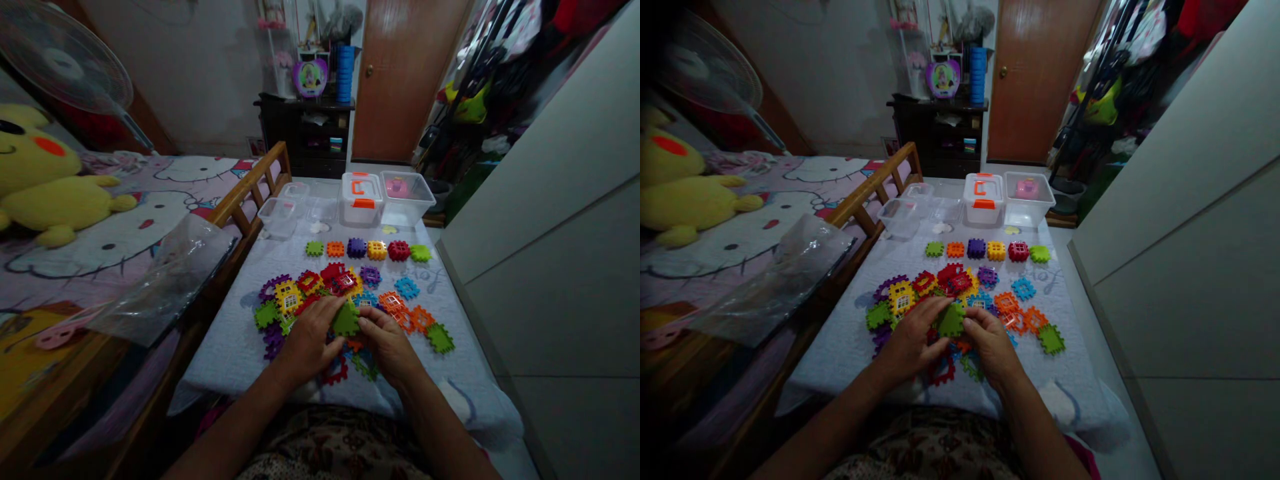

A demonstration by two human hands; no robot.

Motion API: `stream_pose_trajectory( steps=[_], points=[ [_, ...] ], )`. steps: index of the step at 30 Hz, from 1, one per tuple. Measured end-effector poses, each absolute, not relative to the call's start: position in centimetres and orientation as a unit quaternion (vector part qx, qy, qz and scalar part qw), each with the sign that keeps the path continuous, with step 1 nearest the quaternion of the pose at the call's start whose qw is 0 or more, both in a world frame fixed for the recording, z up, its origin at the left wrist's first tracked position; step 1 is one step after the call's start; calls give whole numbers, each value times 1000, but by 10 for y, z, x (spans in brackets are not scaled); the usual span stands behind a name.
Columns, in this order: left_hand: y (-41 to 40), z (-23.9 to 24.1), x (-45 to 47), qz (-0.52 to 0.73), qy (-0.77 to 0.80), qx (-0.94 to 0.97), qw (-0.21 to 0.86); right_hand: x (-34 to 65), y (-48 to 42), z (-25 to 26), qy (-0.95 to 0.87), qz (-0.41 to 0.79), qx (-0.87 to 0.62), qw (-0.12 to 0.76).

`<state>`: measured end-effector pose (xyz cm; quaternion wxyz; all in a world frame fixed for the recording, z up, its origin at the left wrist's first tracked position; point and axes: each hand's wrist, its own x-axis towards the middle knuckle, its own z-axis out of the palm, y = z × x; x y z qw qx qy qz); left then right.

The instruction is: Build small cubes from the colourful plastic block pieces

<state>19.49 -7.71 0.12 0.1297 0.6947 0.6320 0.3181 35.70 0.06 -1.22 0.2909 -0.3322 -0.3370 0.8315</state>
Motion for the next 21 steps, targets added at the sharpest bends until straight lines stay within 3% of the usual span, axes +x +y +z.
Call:
stream_pose_trajectory(
  steps=[10,21],
  points=[
    [-76,8,187,310,630,703,110,366,6,-16,-474,803,-258,253],
    [-82,4,174,288,628,709,142,365,13,-19,-727,605,-247,212]
  ],
)
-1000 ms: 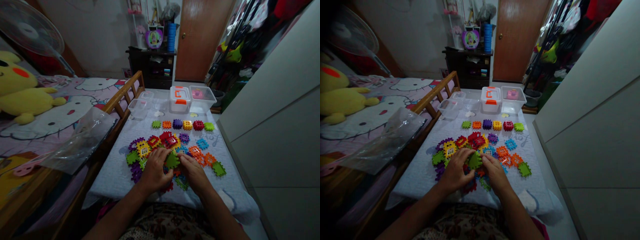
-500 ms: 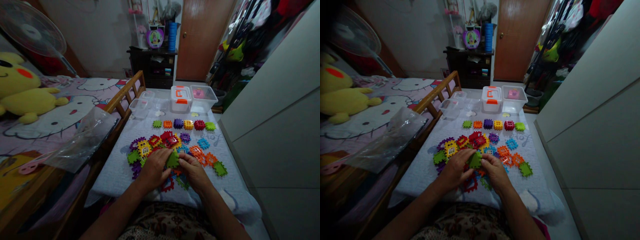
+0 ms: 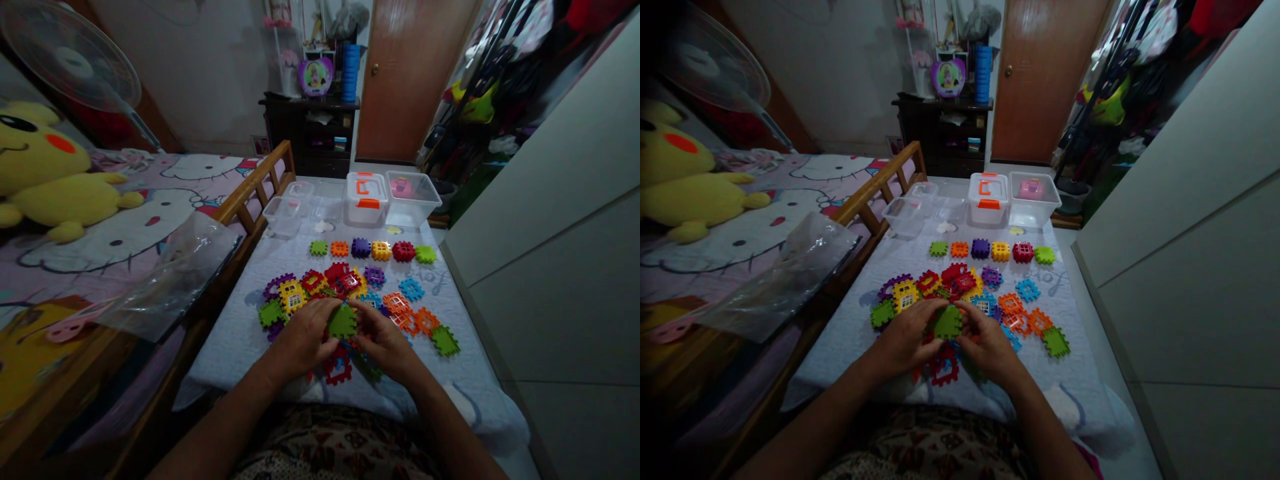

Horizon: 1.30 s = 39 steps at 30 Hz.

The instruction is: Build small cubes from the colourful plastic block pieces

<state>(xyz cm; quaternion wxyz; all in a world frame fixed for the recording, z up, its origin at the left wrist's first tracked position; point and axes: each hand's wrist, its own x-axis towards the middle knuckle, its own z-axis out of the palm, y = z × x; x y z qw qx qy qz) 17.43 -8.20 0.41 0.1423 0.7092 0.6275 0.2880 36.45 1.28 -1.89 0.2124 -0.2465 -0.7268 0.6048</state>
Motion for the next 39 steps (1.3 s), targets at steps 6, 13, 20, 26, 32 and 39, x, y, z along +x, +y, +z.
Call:
stream_pose_trajectory(
  steps=[6,13,20,26,32,39],
  points=[
    [-80,8,171,287,597,738,125,366,15,-15,-758,555,-253,232],
    [-73,17,173,265,598,747,119,368,19,-18,-772,536,-250,232],
    [-68,19,169,239,600,755,117,366,24,-22,-782,526,-253,217],
    [-67,19,170,232,609,750,111,360,25,-15,-791,517,-244,217],
    [-40,36,133,218,655,719,83,384,54,-15,-786,443,-329,277],
    [50,26,55,71,727,680,65,417,92,-58,-828,156,-415,344]
  ],
)
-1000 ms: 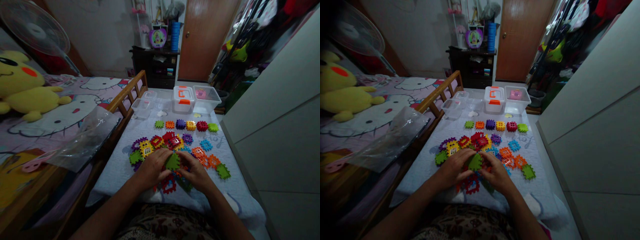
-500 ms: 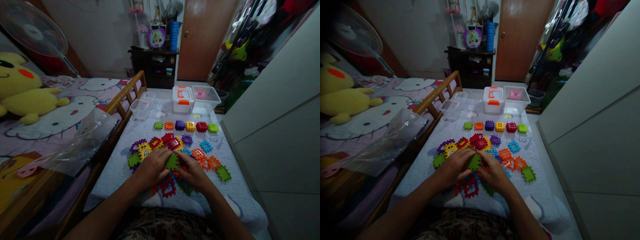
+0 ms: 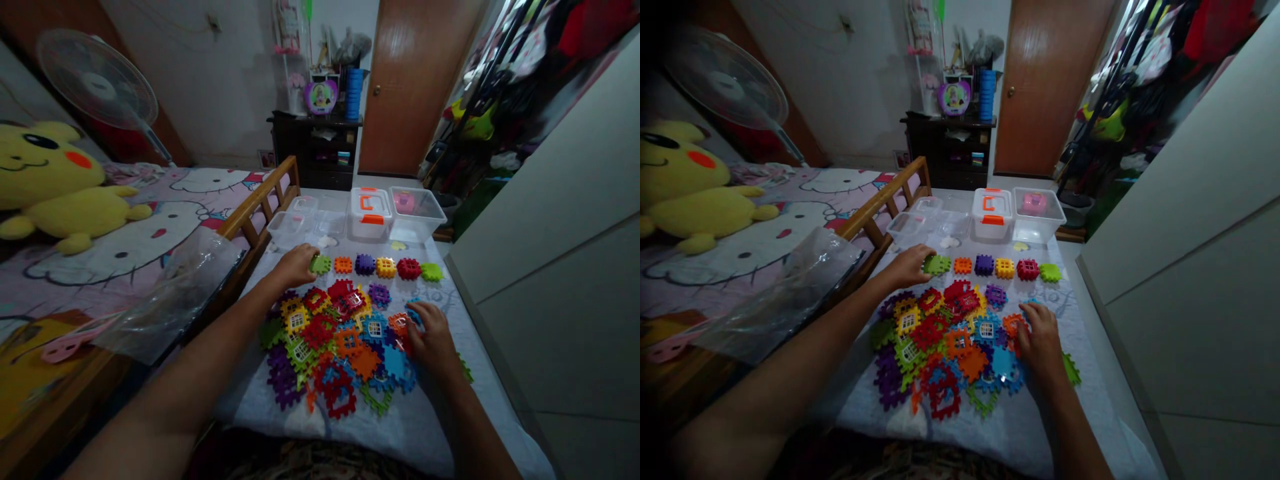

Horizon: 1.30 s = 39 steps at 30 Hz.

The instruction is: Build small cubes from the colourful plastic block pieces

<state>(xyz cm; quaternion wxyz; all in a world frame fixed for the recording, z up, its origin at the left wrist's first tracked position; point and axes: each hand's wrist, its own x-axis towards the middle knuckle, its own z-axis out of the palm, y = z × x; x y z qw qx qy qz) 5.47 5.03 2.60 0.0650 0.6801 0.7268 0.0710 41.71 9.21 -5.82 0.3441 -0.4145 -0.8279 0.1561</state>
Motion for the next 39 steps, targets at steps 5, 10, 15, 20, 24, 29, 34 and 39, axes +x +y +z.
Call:
stream_pose_trajectory(
  steps=[5,10,15,20,24,29,34,39],
  points=[
    [87,8,38,3,737,670,89,420,91,-77,-839,104,-404,348],
    [98,-1,35,-2,723,683,104,422,92,-81,-845,88,-403,339],
    [106,-6,30,0,711,694,115,422,91,-85,-852,90,-412,309],
    [112,-10,29,-14,703,701,124,420,89,-85,-852,86,-421,299],
    [111,-12,29,-21,702,700,130,421,89,-84,-855,84,-419,295],
    [110,-16,28,-23,705,697,134,421,90,-85,-855,81,-423,289],
    [107,-18,24,21,708,692,139,416,89,-78,-848,102,-428,295],
    [81,-4,17,81,703,696,122,429,89,-49,-809,163,-454,336]
  ],
)
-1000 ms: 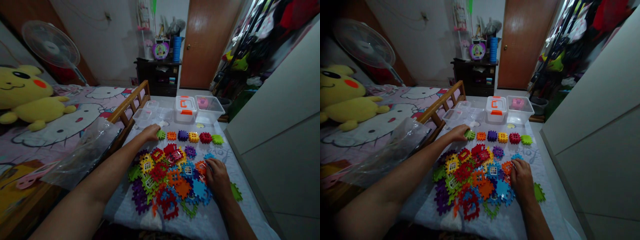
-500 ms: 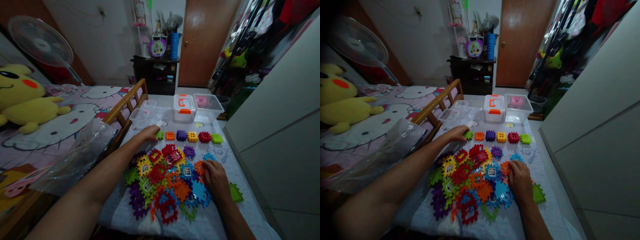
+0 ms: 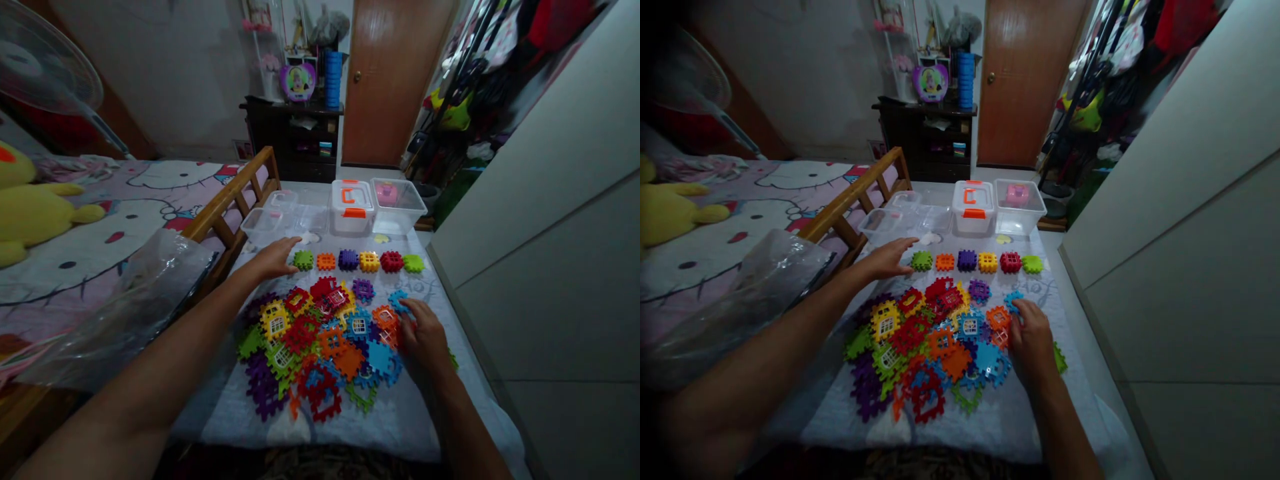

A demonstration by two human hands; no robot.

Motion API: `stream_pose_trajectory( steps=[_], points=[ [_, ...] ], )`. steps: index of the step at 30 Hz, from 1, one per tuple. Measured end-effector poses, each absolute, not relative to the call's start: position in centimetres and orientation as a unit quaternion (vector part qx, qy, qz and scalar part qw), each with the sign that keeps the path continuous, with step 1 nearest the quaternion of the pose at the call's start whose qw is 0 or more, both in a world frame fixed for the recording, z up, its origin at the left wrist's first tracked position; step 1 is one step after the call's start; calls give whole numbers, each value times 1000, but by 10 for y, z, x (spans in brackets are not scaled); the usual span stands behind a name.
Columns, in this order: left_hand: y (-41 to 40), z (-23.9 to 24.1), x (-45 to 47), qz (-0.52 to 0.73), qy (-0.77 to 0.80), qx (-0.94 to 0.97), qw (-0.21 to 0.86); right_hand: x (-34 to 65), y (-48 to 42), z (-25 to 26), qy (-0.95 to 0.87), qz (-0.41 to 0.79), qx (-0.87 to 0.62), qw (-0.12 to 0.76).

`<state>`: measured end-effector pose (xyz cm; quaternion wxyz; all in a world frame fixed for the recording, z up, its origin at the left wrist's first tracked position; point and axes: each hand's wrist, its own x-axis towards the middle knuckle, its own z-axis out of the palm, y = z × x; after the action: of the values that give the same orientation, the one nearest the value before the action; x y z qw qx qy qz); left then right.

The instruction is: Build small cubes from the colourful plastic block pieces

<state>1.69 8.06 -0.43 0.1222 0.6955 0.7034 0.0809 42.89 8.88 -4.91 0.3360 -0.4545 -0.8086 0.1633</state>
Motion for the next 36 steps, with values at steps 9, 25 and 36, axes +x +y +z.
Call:
stream_pose_trajectory(
  steps=[9,25,36],
  points=[
    [-12,-10,8,149,745,636,133,477,87,-27,-635,357,-539,422],
    [96,-27,19,173,723,643,183,520,75,-28,-608,315,-608,401],
    [57,-25,11,234,728,630,136,553,40,-51,-824,109,-533,161]
  ],
)
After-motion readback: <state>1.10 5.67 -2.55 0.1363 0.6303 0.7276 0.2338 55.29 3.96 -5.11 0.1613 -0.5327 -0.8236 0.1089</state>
